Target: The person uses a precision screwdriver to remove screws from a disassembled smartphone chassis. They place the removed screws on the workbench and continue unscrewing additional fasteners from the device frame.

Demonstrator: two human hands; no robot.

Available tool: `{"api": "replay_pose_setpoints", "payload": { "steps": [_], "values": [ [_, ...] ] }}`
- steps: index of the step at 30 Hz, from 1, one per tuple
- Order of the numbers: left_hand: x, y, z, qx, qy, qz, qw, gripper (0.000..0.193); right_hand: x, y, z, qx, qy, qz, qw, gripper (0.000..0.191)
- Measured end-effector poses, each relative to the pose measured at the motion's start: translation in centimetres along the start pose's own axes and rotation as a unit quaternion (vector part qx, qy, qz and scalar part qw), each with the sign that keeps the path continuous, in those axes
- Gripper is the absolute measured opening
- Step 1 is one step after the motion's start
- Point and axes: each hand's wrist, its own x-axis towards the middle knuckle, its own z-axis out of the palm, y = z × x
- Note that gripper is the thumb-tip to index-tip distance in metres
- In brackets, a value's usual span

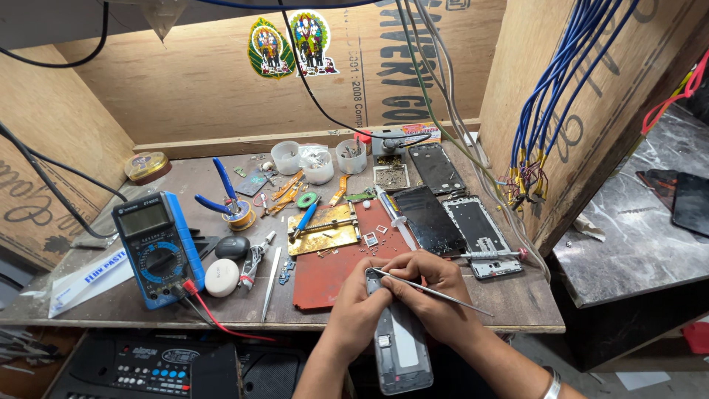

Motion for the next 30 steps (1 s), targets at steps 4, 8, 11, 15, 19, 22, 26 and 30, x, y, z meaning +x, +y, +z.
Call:
{"api": "replay_pose_setpoints", "payload": {
  "steps": [4, 8, 11, 15, 19, 22, 26, 30],
  "values": [
    [0.1, -0.1, -0.1, -0.038, -0.009, -0.014, 0.999, 0.031, 0.1, 0.5, 0.1, 0.02, -0.005, 0.015, 1.0, 0.021],
    [-0.2, 0.2, -0.1, -0.084, -0.016, -0.037, 0.996, 0.033, 0.0, 0.7, -0.5, 0.13, 0.001, 0.039, 0.991, 0.008],
    [0.0, 0.6, 0.1, -0.101, -0.021, -0.057, 0.993, 0.04, 0.1, 0.1, -1.0, 0.171, 0.036, 0.078, 0.981, 0.008],
    [0.0, 1.0, 0.0, -0.006, -0.009, -0.002, 1.0, 0.066, 0.6, -1.5, -1.1, 0.094, 0.033, 0.079, 0.992, 0.021],
    [0.2, 1.1, 0.0, -0.083, -0.026, -0.032, 0.996, 0.087, 2.4, -3.0, -1.3, -0.114, -0.053, -0.014, 0.992, 0.018],
    [0.4, 1.1, 0.0, -0.072, -0.024, -0.026, 0.997, 0.09, 4.3, -3.6, -1.8, -0.156, -0.127, -0.108, 0.974, 0.017],
    [0.5, 1.0, 0.1, -0.093, -0.031, -0.036, 0.995, 0.091, 6.4, -4.0, -2.4, -0.22, -0.202, -0.121, 0.947, 0.022],
    [0.5, 0.8, 0.0, -0.084, -0.03, -0.036, 0.995, 0.091, 7.4, -4.4, -2.5, -0.252, -0.237, -0.114, 0.931, 0.025]
  ]
}}
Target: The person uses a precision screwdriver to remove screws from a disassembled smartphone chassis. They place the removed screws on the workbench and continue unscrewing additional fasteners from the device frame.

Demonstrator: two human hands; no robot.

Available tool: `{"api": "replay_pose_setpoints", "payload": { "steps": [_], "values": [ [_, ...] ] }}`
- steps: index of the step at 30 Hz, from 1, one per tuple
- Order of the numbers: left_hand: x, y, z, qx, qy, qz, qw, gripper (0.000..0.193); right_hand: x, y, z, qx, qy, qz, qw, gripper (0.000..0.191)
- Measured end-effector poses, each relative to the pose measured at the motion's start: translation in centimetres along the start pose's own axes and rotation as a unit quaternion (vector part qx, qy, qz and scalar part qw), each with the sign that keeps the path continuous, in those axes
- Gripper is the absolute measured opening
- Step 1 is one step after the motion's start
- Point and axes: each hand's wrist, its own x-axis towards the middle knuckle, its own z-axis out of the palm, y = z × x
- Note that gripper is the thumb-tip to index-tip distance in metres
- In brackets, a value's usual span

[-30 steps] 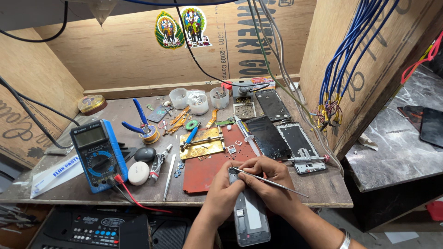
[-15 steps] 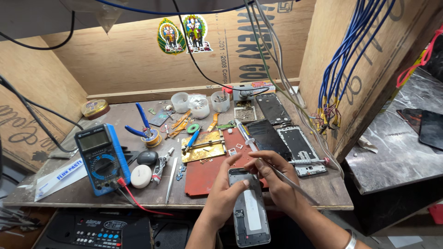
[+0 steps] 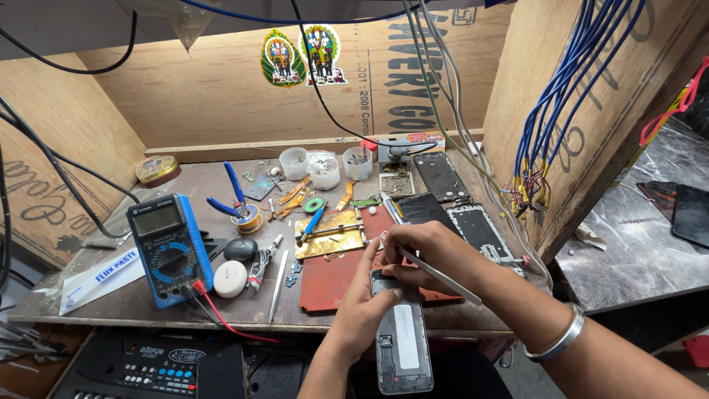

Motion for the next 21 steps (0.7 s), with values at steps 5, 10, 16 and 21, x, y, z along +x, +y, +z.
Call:
{"api": "replay_pose_setpoints", "payload": {
  "steps": [5, 10, 16, 21],
  "values": [
    [0.2, -0.2, 0.0, 0.03, 0.0, 0.018, 0.999, 0.089, 0.5, -0.5, -0.8, -0.028, -0.048, -0.075, 0.996, 0.02],
    [0.0, -0.3, -0.1, 0.01, 0.001, -0.003, 1.0, 0.092, 1.2, -0.6, -0.6, -0.085, -0.074, -0.15, 0.982, 0.026],
    [0.0, -0.1, -0.3, 0.072, 0.006, 0.062, 0.995, 0.089, 0.1, 1.6, -0.5, -0.081, -0.04, -0.16, 0.983, 0.031],
    [-0.3, 0.4, 0.0, -0.04, 0.019, -0.029, 0.999, 0.09, -3.2, 4.2, -0.7, 0.472, -0.051, 0.249, 0.844, 0.027]
  ]
}}
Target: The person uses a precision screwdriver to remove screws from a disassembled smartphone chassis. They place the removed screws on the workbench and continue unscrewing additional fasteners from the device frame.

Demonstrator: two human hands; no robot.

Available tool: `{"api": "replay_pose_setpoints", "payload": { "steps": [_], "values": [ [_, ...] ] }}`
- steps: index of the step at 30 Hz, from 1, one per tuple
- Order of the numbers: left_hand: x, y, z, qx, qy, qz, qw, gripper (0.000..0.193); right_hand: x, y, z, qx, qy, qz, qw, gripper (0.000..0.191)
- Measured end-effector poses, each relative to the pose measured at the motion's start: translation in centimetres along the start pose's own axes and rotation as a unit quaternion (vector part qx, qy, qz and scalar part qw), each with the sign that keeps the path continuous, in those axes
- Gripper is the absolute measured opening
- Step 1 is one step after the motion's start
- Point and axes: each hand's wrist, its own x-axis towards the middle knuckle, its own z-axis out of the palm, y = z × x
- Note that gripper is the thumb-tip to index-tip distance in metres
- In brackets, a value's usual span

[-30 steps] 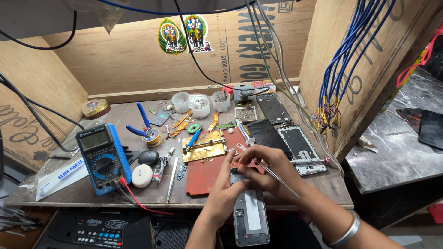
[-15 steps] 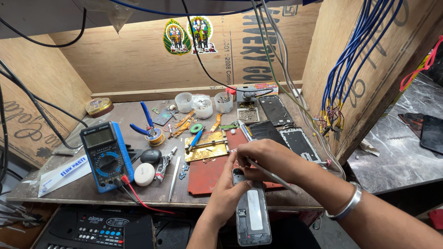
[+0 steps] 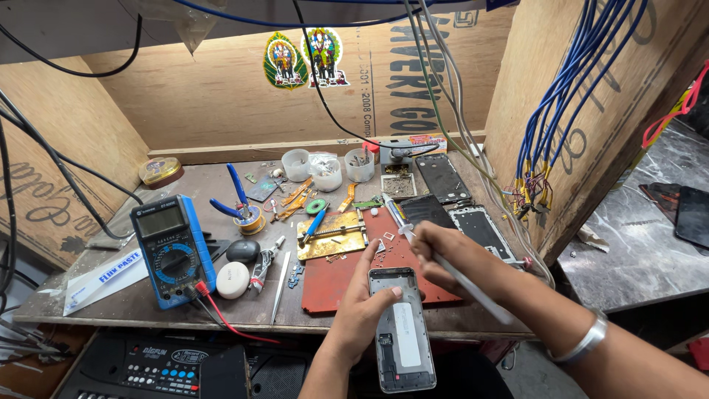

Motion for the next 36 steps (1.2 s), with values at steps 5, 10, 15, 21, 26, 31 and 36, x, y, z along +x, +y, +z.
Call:
{"api": "replay_pose_setpoints", "payload": {
  "steps": [5, 10, 15, 21, 26, 31, 36],
  "values": [
    [-0.1, 0.4, 0.2, 0.008, 0.007, 0.018, 1.0, 0.089, -4.9, 2.0, -0.8, -0.276, 0.073, -0.128, 0.95, 0.022],
    [-0.1, 0.5, 0.5, -0.022, 0.014, -0.01, 1.0, 0.084, -9.0, 3.1, 1.2, -0.256, 0.091, -0.268, 0.924, 0.029],
    [-0.2, 0.7, 0.7, -0.029, 0.033, -0.006, 0.999, 0.078, -9.6, 4.2, 2.7, -0.135, 0.186, -0.195, 0.953, 0.029],
    [-0.3, 0.9, 0.8, -0.014, 0.041, 0.004, 0.999, 0.071, -8.2, 4.9, 2.7, -0.085, 0.207, -0.177, 0.958, 0.061],
    [-0.2, 1.2, 0.9, -0.061, 0.068, 0.018, 0.996, 0.059, -8.2, 5.8, 3.0, -0.13, 0.257, -0.222, 0.932, 0.057],
    [-0.3, 1.1, 0.7, -0.121, 0.092, 0.032, 0.988, 0.052, -7.7, 7.3, 2.6, -0.108, 0.316, -0.304, 0.892, 0.032],
    [-0.2, 1.2, 0.8, -0.119, 0.104, 0.029, 0.987, 0.05, -7.8, 7.3, 2.4, -0.03, 0.311, -0.271, 0.91, 0.029]
  ]
}}
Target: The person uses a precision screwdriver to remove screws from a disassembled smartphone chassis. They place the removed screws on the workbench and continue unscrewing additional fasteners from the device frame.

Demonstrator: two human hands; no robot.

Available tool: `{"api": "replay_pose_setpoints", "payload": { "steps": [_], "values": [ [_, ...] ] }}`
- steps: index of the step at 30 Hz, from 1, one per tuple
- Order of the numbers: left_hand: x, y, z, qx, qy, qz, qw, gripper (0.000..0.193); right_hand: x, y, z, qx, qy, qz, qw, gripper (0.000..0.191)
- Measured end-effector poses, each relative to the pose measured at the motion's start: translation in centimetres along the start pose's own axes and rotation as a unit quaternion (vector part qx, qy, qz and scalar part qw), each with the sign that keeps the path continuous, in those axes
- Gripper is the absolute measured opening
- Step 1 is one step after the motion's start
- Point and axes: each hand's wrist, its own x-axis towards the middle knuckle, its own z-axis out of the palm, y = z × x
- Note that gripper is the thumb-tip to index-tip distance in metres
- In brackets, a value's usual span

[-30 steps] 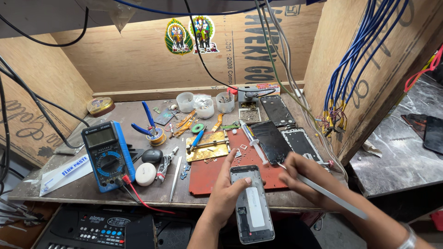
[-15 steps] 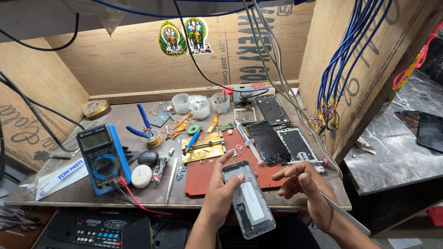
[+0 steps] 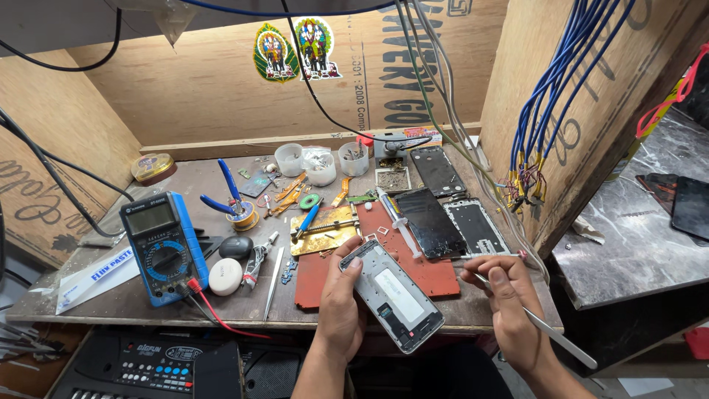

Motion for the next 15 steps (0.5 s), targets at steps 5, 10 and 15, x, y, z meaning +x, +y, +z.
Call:
{"api": "replay_pose_setpoints", "payload": {
  "steps": [5, 10, 15],
  "values": [
    [-0.2, 0.1, 0.1, 0.001, -0.022, 0.001, 1.0, 0.052, -0.1, -0.2, -0.1, -0.012, -0.027, -0.015, 0.999, 0.042],
    [-0.3, -0.4, -0.3, 0.039, -0.069, 0.023, 0.997, 0.049, -0.3, 0.6, -0.5, 0.043, -0.009, 0.017, 0.999, 0.048],
    [-0.4, -1.0, -0.6, 0.097, -0.093, 0.045, 0.99, 0.046, 1.2, 0.1, 0.7, -0.019, -0.026, -0.021, 0.999, 0.016]
  ]
}}
